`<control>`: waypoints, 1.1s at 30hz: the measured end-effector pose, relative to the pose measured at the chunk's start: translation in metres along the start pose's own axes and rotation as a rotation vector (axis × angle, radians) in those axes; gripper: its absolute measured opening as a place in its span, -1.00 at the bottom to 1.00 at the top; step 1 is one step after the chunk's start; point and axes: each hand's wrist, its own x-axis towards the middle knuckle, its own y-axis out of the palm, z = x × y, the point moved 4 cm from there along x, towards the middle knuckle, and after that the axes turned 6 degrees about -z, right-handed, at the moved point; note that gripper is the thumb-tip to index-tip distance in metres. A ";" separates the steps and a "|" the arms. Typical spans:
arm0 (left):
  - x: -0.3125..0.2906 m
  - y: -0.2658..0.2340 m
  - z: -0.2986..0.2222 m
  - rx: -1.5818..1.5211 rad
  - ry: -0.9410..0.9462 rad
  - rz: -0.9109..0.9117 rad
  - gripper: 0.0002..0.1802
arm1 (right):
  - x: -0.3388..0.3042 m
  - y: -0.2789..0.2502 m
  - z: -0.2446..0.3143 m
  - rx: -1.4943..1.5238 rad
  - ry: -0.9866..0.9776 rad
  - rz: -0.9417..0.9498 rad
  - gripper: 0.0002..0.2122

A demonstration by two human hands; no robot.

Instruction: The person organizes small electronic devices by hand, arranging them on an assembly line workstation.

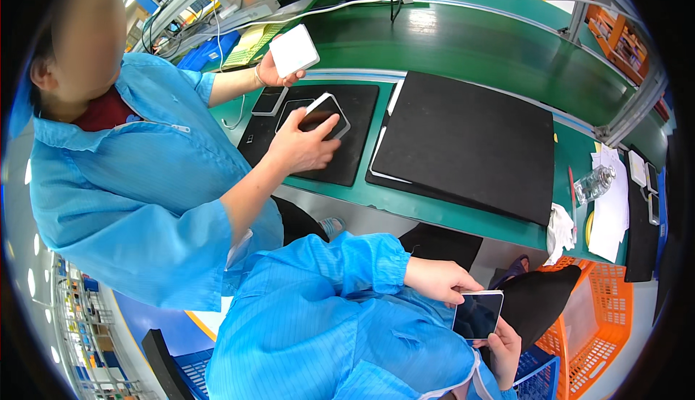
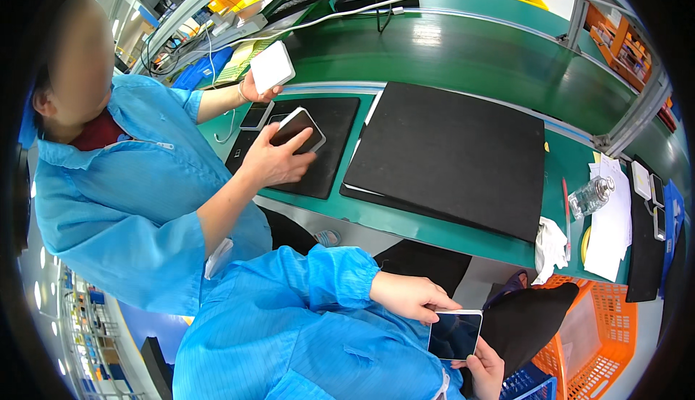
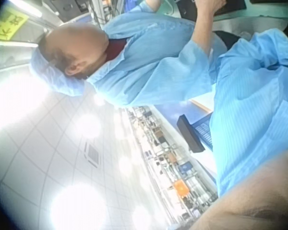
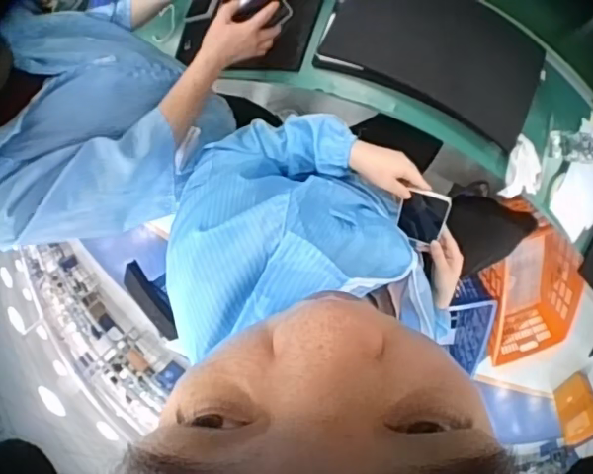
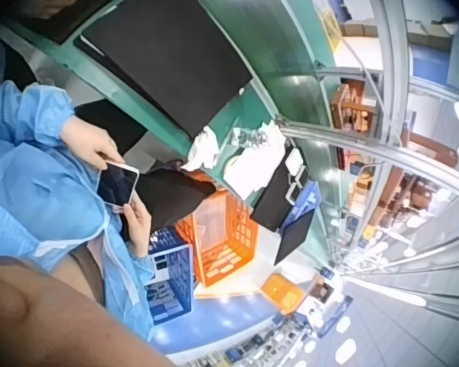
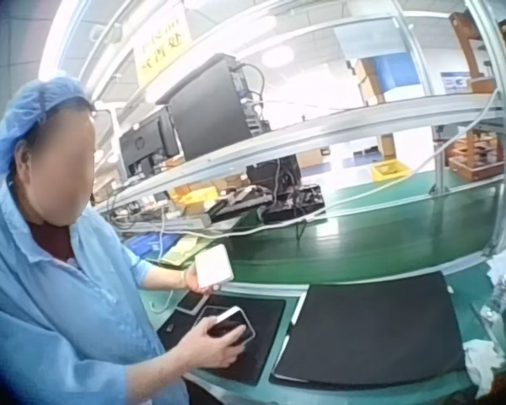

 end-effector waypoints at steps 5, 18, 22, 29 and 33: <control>-0.001 -0.001 -0.006 -0.063 -0.013 -0.031 -0.48 | 0.001 0.000 0.005 -0.006 -0.016 -0.005 -0.49; -0.005 -0.006 -0.013 0.051 0.051 0.051 -0.40 | -0.001 0.003 0.007 0.011 -0.003 -0.007 -0.50; -0.005 -0.005 -0.005 -0.059 0.007 0.091 -0.39 | 0.000 0.006 0.008 -0.021 -0.001 0.026 -0.51; -0.003 -0.003 -0.012 -0.137 -0.062 -0.157 -0.47 | 0.001 0.001 0.004 0.066 -0.033 -0.026 -0.50; -0.002 -0.002 -0.008 0.014 -0.055 -0.165 -0.54 | 0.003 0.001 0.000 0.062 -0.013 -0.024 -0.48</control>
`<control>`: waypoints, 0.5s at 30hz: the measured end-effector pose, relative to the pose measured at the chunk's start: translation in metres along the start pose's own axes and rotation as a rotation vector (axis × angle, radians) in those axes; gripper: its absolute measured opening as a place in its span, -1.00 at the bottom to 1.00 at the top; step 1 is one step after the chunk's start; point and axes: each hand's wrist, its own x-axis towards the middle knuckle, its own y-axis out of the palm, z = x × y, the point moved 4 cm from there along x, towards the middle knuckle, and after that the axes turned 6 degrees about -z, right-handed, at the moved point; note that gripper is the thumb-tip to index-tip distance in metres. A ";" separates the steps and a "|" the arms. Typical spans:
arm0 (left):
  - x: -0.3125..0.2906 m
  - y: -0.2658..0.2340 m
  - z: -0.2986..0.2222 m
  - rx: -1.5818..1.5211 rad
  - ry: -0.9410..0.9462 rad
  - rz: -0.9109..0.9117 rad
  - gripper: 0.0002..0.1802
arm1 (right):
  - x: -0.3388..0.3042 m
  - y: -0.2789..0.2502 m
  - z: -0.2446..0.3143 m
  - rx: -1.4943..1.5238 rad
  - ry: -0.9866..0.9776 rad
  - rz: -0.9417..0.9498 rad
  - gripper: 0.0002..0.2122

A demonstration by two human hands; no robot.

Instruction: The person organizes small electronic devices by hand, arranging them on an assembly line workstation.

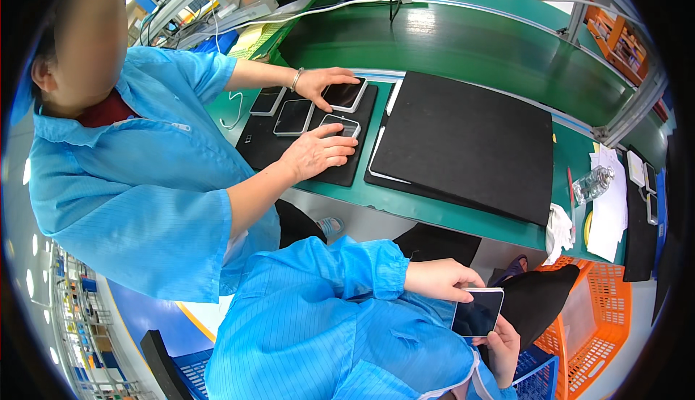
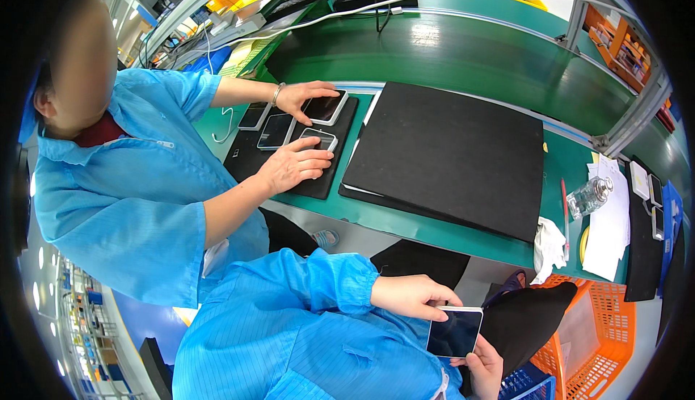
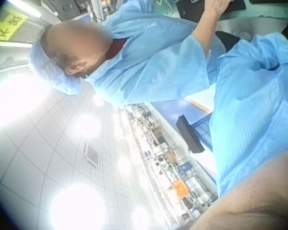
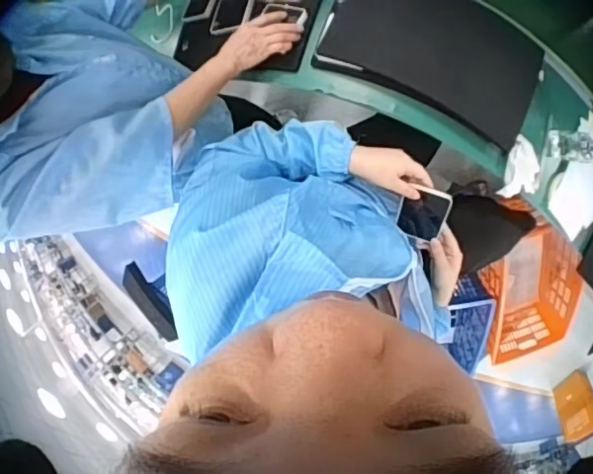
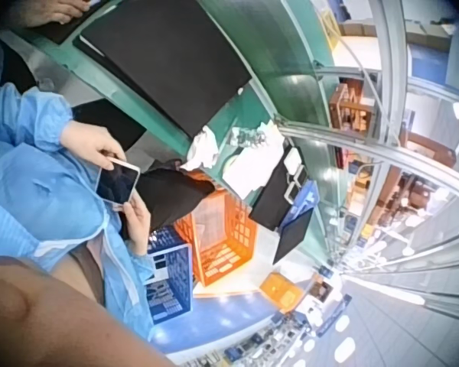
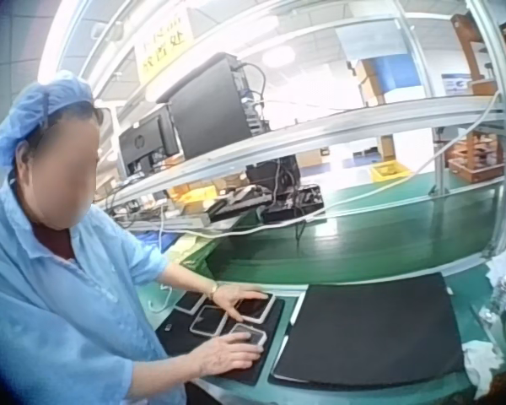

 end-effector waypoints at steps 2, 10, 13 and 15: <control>0.000 0.003 0.006 -0.033 0.024 -0.024 -0.56 | -0.001 0.002 0.001 -0.002 0.017 0.014 -0.48; -0.002 -0.001 -0.001 -0.059 -0.035 0.004 -0.61 | 0.000 0.001 0.002 0.000 0.026 0.003 -0.55; -0.004 -0.018 -0.016 0.133 0.176 -0.131 -0.62 | 0.006 -0.003 -0.006 -0.009 0.038 0.000 -0.58; -0.006 -0.042 -0.039 0.466 0.375 -0.386 -0.62 | 0.009 -0.009 -0.011 0.027 0.029 -0.003 -0.58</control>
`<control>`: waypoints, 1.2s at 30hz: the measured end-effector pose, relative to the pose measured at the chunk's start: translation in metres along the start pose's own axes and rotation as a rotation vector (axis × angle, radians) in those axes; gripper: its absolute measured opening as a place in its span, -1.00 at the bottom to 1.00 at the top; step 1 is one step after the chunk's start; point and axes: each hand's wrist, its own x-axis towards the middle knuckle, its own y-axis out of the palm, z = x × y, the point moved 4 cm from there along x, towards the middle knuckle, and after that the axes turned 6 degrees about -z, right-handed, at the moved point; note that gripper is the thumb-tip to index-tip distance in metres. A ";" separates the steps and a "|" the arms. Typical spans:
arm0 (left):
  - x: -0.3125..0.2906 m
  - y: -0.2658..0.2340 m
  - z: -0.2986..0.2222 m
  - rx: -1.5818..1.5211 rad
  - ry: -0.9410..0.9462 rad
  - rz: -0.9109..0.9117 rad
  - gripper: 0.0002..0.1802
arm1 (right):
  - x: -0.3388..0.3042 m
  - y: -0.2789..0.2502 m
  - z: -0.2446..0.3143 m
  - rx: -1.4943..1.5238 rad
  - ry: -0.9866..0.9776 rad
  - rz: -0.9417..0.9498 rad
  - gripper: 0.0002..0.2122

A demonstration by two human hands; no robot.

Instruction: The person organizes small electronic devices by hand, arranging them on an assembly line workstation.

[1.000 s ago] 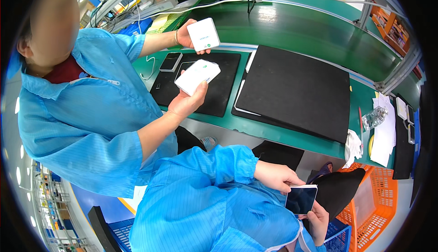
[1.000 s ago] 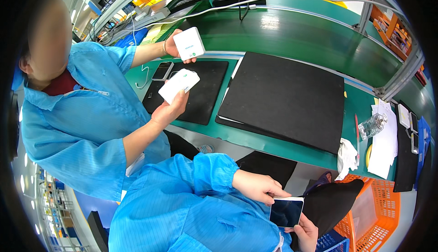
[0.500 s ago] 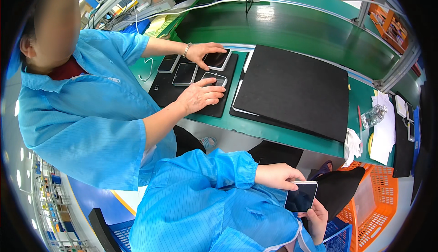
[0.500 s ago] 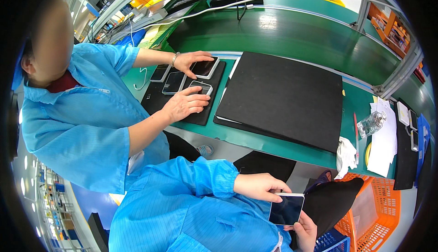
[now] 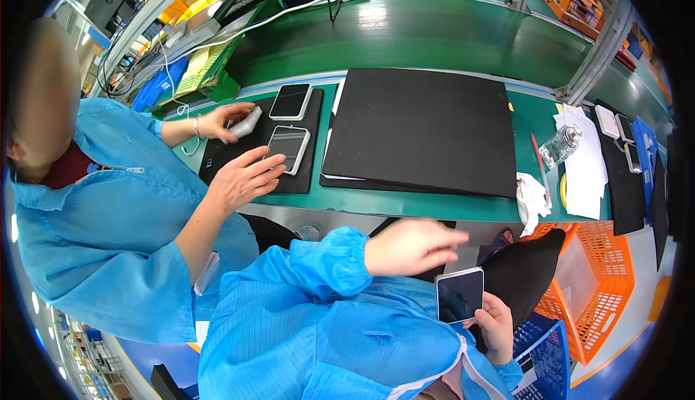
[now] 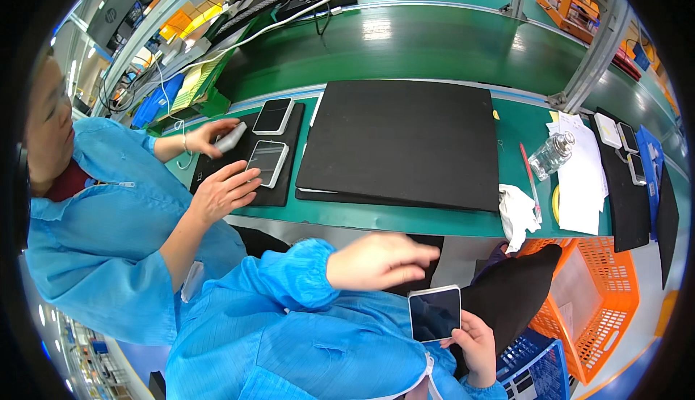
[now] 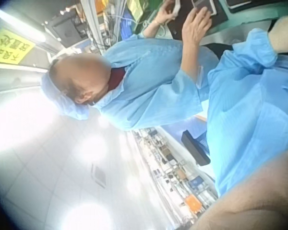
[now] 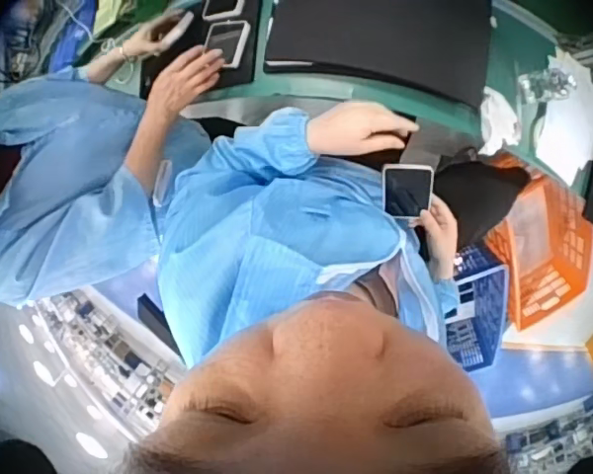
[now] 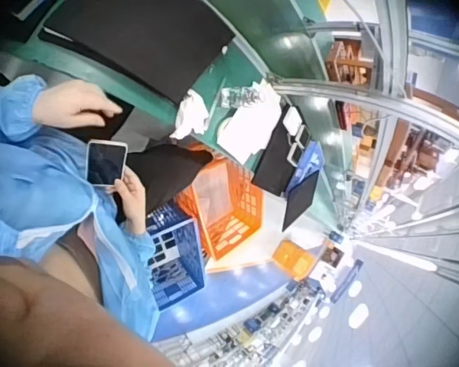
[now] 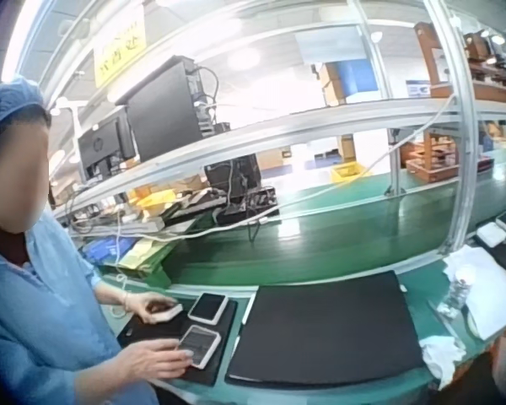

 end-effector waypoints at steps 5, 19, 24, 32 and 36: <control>0.034 -0.052 0.007 0.768 0.147 -0.228 -0.42 | 0.008 -0.014 -0.021 0.126 0.010 -0.025 -0.58; 0.053 -0.137 -0.009 0.909 0.415 -0.546 -0.65 | 0.019 -0.025 -0.032 0.335 0.022 0.066 -0.67; 0.060 -0.192 -0.022 1.062 0.374 -0.846 -0.78 | 0.021 -0.026 -0.037 0.369 0.036 0.102 -0.66; 0.049 -0.212 -0.035 1.229 0.418 -1.032 -0.80 | 0.020 -0.028 -0.040 0.389 0.043 0.087 -0.66; 0.036 -0.210 -0.059 1.282 0.429 -1.033 -0.80 | 0.022 -0.031 -0.041 0.400 0.054 0.097 -0.66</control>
